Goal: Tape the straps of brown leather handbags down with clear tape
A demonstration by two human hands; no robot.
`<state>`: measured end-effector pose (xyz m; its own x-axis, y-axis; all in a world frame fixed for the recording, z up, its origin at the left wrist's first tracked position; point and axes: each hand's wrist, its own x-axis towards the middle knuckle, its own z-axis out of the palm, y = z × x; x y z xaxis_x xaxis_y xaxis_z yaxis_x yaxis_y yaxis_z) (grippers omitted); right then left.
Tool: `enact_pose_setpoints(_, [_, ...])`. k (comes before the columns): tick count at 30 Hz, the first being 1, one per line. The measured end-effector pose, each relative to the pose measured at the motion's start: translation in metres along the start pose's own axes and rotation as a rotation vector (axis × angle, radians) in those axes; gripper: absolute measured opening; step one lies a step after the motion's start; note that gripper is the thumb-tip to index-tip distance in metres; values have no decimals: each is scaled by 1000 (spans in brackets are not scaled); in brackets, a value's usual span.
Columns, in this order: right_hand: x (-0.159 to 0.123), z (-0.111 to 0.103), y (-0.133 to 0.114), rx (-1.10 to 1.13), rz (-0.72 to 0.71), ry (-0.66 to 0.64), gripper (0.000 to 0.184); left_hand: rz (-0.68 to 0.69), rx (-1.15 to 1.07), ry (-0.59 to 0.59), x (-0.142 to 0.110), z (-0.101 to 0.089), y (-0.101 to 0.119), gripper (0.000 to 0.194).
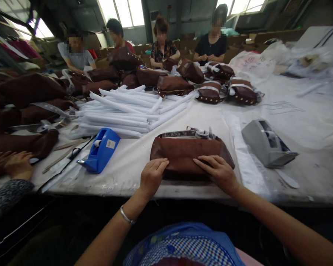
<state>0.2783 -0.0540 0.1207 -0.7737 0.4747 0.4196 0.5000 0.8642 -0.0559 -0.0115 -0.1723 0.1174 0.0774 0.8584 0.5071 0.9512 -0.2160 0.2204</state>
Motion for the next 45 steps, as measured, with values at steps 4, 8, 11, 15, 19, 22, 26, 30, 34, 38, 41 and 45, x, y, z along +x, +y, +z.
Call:
enact_pose_setpoints(4, [-11, 18, -7, 56, 20, 166, 54, 95, 71, 58, -17, 6, -6, 40])
enact_pose_setpoints(8, [-17, 34, -6, 84, -17, 227, 53, 113, 117, 116, -22, 14, -8, 40])
enact_pose_setpoints(11, [-17, 31, -7, 79, -63, 253, 52, 149, 116, 151, -16, 17, -6, 31])
enact_pose_setpoints(15, [1, -15, -16, 206, -64, 63, 39, 154, 131, 115, -10, 16, -1, 18])
enact_pose_setpoints(19, [30, -50, -21, 220, -10, 136, 46, 139, 134, 112, -10, 17, -1, 17])
enact_pose_setpoints(22, [40, -25, -16, 11, 54, 174, 65, 126, 141, 104, -13, 18, 0, 21])
enact_pose_setpoints(26, [37, 24, -8, -103, 15, 4, 71, 56, 101, -37, -11, 1, 8, 33])
enact_pose_setpoints(30, [33, 31, -5, -117, 2, 0, 71, -68, -101, -262, 16, -38, 20, 35])
enact_pose_setpoints(34, [33, 24, -5, -114, 4, 18, 71, -90, -121, -95, 55, -36, 27, 38])
enact_pose_setpoints(38, [32, 29, -4, -106, 18, 42, 71, -23, 94, 37, 60, 22, 23, 54])
enact_pose_setpoints(41, [31, 35, -4, -102, 32, 57, 70, -30, 158, 23, 46, 54, 16, 61])
enact_pose_setpoints(45, [35, 20, -6, -114, 4, 70, 73, 3, 182, 18, 39, 56, 11, 66])
